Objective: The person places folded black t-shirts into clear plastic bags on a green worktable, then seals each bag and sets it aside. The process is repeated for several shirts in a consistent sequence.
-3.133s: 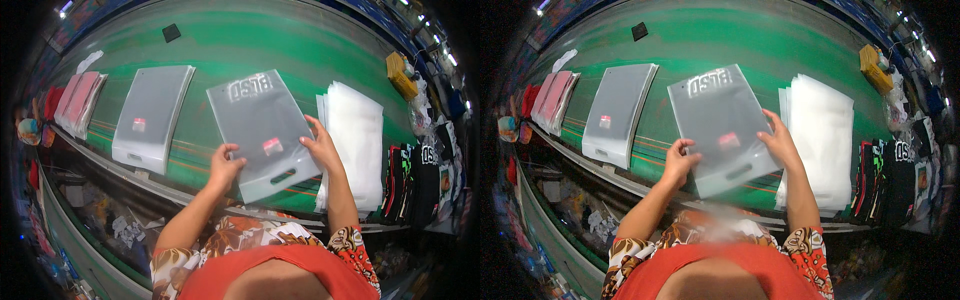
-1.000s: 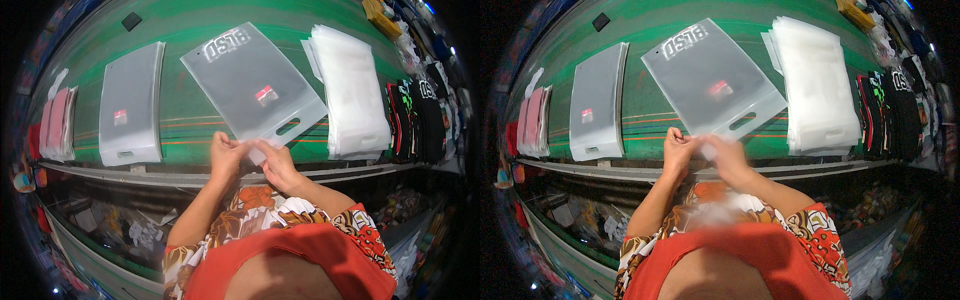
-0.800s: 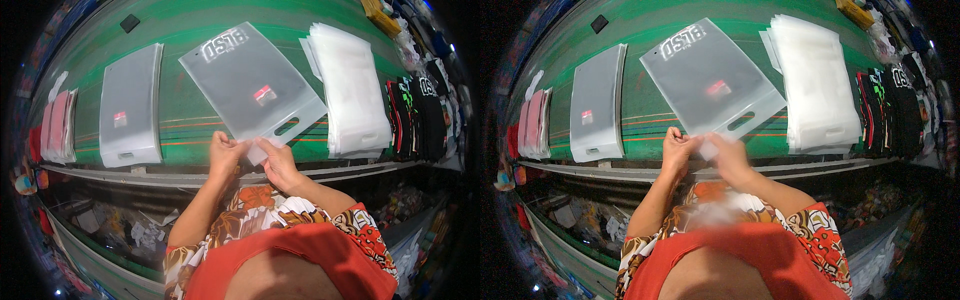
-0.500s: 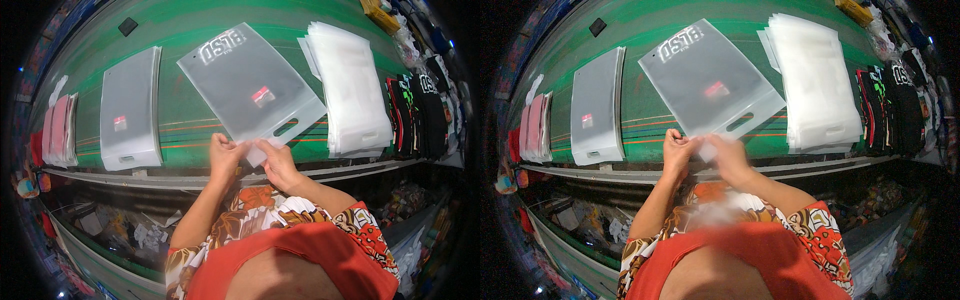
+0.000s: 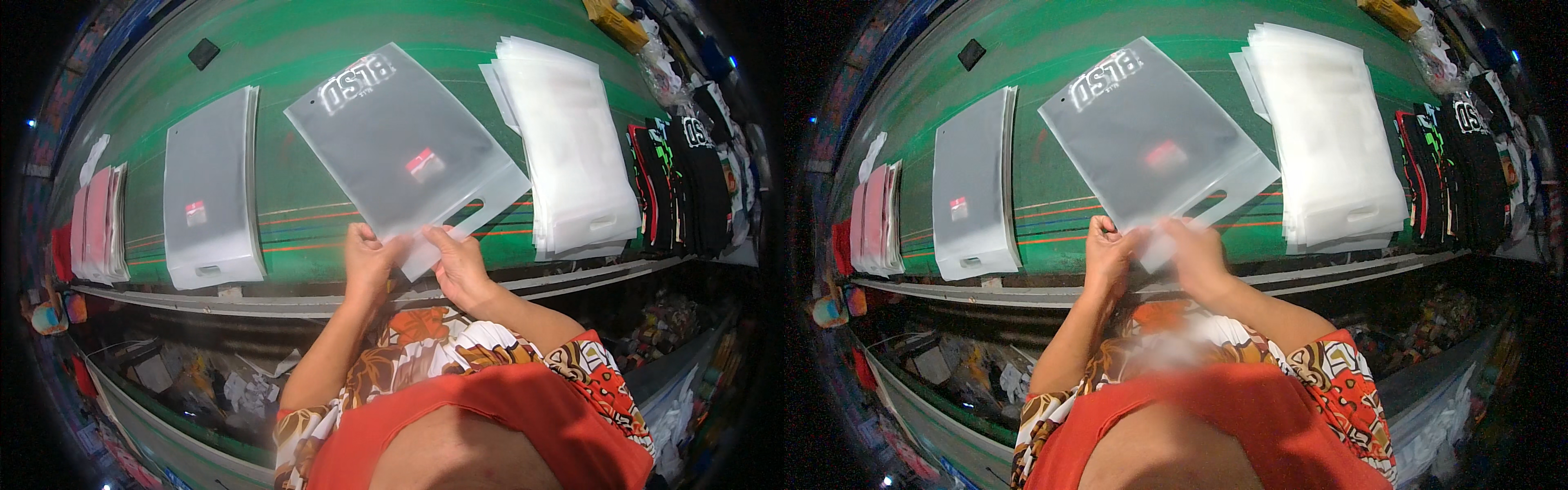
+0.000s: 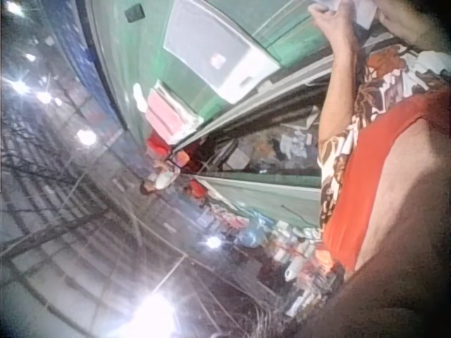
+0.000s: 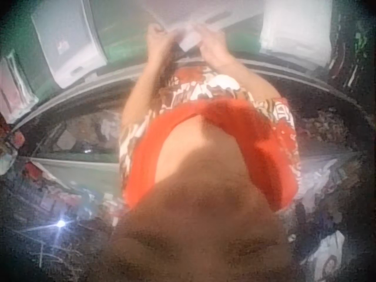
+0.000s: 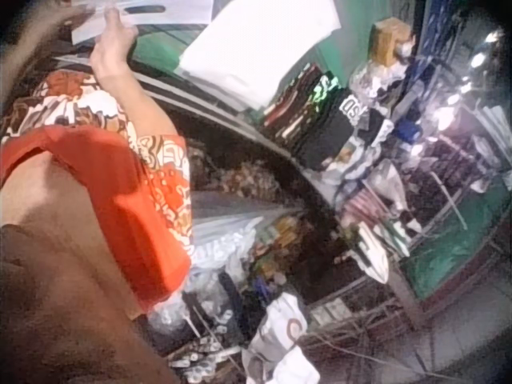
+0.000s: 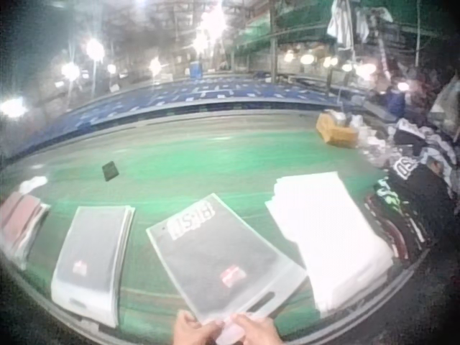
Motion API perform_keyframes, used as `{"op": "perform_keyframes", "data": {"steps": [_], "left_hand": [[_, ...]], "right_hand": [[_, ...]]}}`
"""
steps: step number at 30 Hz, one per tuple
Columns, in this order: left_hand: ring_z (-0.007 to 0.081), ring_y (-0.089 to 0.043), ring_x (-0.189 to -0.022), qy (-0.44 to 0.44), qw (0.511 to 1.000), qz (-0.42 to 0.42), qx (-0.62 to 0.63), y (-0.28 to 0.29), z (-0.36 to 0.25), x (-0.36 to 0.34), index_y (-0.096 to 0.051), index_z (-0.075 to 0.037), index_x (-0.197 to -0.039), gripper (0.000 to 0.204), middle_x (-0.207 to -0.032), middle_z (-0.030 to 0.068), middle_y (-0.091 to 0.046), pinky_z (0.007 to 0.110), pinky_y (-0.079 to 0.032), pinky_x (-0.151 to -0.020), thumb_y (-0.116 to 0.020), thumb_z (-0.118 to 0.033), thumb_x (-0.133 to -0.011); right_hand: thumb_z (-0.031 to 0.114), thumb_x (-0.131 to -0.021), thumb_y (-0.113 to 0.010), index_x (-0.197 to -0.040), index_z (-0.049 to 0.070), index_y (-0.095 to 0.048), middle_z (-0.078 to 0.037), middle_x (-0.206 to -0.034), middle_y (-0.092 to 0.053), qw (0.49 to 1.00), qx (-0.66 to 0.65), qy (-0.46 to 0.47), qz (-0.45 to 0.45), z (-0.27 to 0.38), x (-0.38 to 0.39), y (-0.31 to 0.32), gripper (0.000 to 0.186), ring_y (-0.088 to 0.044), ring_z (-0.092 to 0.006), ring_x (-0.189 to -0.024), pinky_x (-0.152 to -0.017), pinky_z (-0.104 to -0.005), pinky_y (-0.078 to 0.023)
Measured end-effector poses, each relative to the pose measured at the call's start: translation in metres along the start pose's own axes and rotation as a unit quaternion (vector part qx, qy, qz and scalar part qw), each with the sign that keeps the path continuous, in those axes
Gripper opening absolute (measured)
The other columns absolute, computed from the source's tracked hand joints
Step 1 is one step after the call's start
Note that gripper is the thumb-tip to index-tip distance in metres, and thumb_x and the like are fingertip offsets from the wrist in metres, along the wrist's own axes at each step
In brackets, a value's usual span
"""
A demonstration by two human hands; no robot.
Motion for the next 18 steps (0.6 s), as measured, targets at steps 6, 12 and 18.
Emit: {"op": "perform_keyframes", "data": {"steps": [6,12,18], "left_hand": [[0.0159,-0.065,-0.075,-0.030,0.999,-0.011,0.019,-0.007,0.003,-0.001,-0.029,-0.011,-0.099,0.053,-0.090,0.0128,-0.063,0.028,-0.055,-0.062,-0.075,0.007,-0.079],[0.0164,-0.065,-0.076,-0.010,0.999,-0.037,-0.007,-0.005,0.004,0.002,-0.027,-0.012,-0.103,0.056,-0.093,0.0167,-0.066,0.029,-0.056,-0.064,-0.075,0.006,-0.079],[0.0134,-0.064,-0.075,-0.080,0.995,-0.019,-0.055,-0.003,0.011,0.000,-0.045,-0.006,-0.102,0.037,-0.094,0.0113,-0.066,0.026,-0.053,-0.064,-0.074,0.005,-0.081]], "right_hand": [[0.007,-0.091,-0.067,-0.101,0.001,-0.063,-0.007,-0.096,-0.066,1.000,0.014,0.025,0.010,0.008,0.002,-0.001,0.012,-0.064,-0.0163,-0.086,-0.079,-0.0323,-0.053],[0.014,-0.092,-0.067,-0.097,0.002,-0.065,-0.004,-0.087,-0.066,0.998,0.019,0.052,-0.013,0.013,-0.001,0.000,0.014,-0.061,-0.0119,-0.075,-0.069,-0.0281,-0.048],[0.014,-0.092,-0.066,-0.096,0.002,-0.064,-0.003,-0.088,-0.066,0.999,0.016,0.048,0.000,0.011,-0.004,0.003,0.012,-0.061,-0.0113,-0.076,-0.070,-0.0278,-0.048]]}}
Point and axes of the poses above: each hand's wrist, its own x-axis away from the middle knuckle, its own y-axis out of the back of the hand, z = x × y, the point moved 2 cm from there along -x, towards the middle knuckle
